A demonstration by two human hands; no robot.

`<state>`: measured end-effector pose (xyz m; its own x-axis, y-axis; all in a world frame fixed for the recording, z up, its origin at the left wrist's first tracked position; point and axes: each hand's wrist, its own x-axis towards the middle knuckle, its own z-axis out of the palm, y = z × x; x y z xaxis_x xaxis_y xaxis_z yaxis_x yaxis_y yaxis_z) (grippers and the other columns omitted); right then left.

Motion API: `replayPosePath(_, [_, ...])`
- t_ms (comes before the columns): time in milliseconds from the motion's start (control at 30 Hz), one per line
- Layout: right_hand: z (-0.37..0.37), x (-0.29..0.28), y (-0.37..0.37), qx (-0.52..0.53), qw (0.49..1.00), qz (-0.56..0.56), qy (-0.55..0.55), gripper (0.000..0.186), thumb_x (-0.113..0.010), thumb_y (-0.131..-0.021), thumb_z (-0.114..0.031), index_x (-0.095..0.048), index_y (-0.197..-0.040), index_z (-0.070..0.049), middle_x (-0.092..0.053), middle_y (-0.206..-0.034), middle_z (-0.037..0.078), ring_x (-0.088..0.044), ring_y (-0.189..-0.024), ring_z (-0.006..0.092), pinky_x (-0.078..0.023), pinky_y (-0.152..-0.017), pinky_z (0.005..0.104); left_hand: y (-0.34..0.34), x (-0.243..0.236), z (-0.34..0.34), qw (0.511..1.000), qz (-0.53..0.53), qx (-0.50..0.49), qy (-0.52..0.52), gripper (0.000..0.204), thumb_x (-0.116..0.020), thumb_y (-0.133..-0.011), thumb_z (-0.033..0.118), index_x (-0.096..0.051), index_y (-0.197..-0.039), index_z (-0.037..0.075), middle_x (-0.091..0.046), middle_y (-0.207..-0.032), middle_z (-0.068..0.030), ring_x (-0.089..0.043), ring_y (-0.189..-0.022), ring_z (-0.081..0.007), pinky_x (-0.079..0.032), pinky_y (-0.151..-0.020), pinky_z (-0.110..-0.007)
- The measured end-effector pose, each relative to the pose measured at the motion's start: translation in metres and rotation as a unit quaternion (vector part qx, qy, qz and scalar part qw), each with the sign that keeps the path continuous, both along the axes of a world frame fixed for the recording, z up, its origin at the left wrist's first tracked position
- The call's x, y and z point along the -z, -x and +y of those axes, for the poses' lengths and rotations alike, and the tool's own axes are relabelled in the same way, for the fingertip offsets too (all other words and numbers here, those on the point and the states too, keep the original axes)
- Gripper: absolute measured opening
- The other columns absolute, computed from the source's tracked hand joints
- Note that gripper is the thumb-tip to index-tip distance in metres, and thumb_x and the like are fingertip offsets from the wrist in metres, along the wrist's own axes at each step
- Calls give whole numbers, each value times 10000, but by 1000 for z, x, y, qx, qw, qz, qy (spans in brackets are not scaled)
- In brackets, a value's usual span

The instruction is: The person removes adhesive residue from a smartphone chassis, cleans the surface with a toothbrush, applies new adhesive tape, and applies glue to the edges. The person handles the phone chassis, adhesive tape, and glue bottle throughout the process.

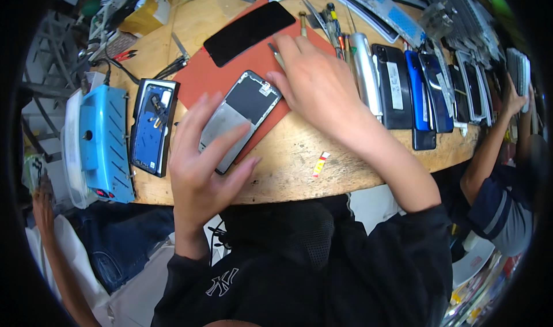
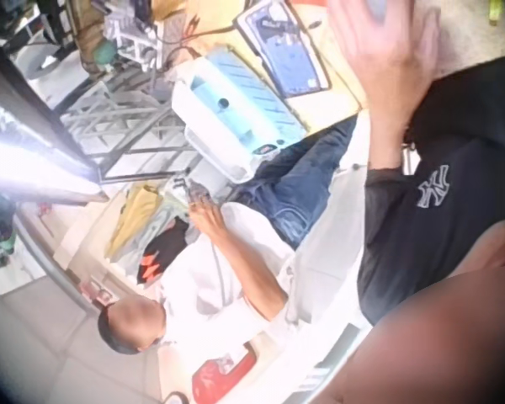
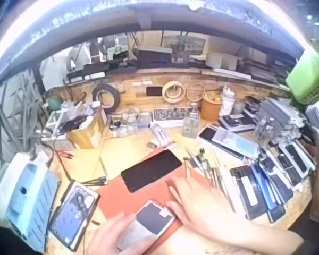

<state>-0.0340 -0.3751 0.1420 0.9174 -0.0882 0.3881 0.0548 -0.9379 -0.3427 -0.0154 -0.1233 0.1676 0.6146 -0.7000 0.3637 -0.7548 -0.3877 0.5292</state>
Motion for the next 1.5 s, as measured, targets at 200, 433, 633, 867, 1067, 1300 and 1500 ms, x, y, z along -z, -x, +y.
replayPosePath(200, [-3,-9,2,14,995,16,-94,249,-725,-951,-84,-750,-1188,-11,-705,-1015,174,-726,-901,387,-576,-787,470,-12,19,-22,996,6,-40,-80,545,-900,-807,131,-786,-1339,162,-546,-1577,-275,-592,-1366,-429,-508,-1097,-508])
replayPosePath(433, [13,-20,28,8,970,109,-218,378,-730,-942,-6,-794,-1313,-45,-617,-906,53,-550,-740,87,-412,-621,258,-11,23,-21,995,37,-41,-77,618,-909,-741,113,-780,-1343,168,-572,-1527,-242,-589,-1231,-446,-516,-1028,-512])
replayPosePath(633, [23,-18,17,3,969,145,-202,337,-805,-922,-2,-812,-1258,0,-629,-870,66,-574,-716,141,-444,-622,281,-11,24,-22,993,38,-46,-104,625,-897,-747,196,-775,-1360,186,-580,-1506,-247,-584,-1204,-447,-529,-985,-522])
replayPosePath(867, [20,-29,10,-16,971,183,-154,386,-801,-882,-1,-810,-1267,12,-589,-794,74,-554,-676,160,-441,-608,296,-12,24,-21,992,43,-38,-112,542,-844,-827,285,-782,-1349,154,-594,-1475,-301,-599,-1188,-437,-523,-965,-528])
replayPosePath(1067, [24,-34,6,-14,970,205,-130,380,-780,-905,-2,-802,-1285,7,-595,-800,77,-575,-661,163,-460,-591,305,-12,25,-23,992,44,-41,-111,511,-818,-845,298,-790,-1326,129,-616,-1444,-329,-634,-1187,-447,-514,-960,-535])
replayPosePath(1300, [27,-49,-4,-15,964,254,-73,426,-783,-881,3,-784,-1307,-13,-641,-840,97,-674,-647,225,-522,-542,367,-12,24,-24,991,43,-42,-120,521,-816,-831,315,-798,-1318,128,-625,-1442,-335,-629,-1187,-450,-512,-965,-536])
replayPosePath(1500, [22,-59,-16,-50,952,301,-22,456,-798,-829,18,-778,-1284,-5,-688,-897,89,-696,-655,257,-554,-526,372,-11,25,-24,991,25,-46,-123,512,-800,-835,304,-799,-1322,147,-635,-1451,-317,-596,-1125,-451,-522,-951,-542])
